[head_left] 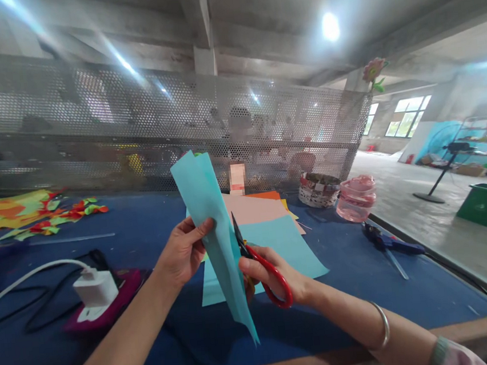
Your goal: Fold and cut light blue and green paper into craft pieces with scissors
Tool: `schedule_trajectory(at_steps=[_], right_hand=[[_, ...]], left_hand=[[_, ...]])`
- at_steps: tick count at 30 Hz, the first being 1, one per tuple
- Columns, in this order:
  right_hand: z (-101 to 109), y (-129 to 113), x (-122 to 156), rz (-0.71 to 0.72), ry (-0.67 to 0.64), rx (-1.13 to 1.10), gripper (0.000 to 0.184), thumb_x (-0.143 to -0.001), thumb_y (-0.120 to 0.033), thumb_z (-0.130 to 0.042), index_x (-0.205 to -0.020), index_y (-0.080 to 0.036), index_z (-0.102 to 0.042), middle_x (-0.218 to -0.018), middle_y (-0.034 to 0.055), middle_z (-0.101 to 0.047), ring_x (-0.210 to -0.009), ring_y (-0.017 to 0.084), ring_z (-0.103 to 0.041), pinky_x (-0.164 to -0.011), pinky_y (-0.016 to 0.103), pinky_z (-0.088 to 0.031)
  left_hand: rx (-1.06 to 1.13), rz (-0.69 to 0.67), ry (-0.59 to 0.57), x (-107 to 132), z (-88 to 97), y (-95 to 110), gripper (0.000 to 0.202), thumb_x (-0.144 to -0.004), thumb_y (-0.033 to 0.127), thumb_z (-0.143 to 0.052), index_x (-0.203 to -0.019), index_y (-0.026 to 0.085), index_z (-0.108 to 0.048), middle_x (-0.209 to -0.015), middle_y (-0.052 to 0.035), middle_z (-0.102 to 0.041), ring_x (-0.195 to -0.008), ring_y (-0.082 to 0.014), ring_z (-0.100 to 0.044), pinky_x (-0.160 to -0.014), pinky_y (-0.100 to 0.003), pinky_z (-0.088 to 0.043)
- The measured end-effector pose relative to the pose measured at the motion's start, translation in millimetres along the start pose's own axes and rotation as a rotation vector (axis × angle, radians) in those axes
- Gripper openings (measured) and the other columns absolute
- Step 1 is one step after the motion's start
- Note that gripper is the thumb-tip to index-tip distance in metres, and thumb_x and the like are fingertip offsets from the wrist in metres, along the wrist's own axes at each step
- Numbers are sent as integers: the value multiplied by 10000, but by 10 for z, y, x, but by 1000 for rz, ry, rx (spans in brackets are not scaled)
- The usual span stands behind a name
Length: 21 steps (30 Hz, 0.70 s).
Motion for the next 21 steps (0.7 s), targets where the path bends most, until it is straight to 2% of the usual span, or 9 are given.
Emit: schedule_trajectory(at_steps=[4,9,15,21], right_hand=[[-48,-29,-7,28,-13,-14,465,-872,-620,-460,-755,-175,-524,-609,-2,-540,-570,131,-549,-610,267,-440],[-29,49,-23,52,41,-22,488,-854,-656,-455,-771,-176,-497,-631,-1,-533,-553,120,-529,-561,252,-427],[-4,73,-16,88,64,-41,458,-859,-627,-480,-761,-180,-459,-612,-28,-462,-556,106,-480,-548,237,-394],[-19,54,12,99,51,-67,449,-887,-590,-466,-737,-167,-468,-614,-21,-485,-543,97,-493,-539,227,-398]], left_hand=[[10,-14,5,-8,14,-1,261,-527,228,-872,-731,144,-732,-692,-40,-751,-577,-167,-674,-602,-265,-556],[8,-10,-15,-9,28,-14,256,-547,218,-861,-762,150,-739,-712,-28,-754,-588,-161,-676,-614,-262,-555],[12,-5,-23,-5,31,-15,237,-565,213,-851,-764,150,-741,-728,-31,-757,-603,-169,-681,-639,-281,-557],[11,-15,-23,-14,28,-7,248,-543,214,-864,-750,146,-744,-700,-30,-753,-590,-163,-676,-615,-267,-562]])
Point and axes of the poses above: each hand's wrist, its own x-axis away from the middle knuckle, its own z-axis out of the back of the hand, y = z × x, the point moved 4 cm from there along -x, towards the middle knuckle
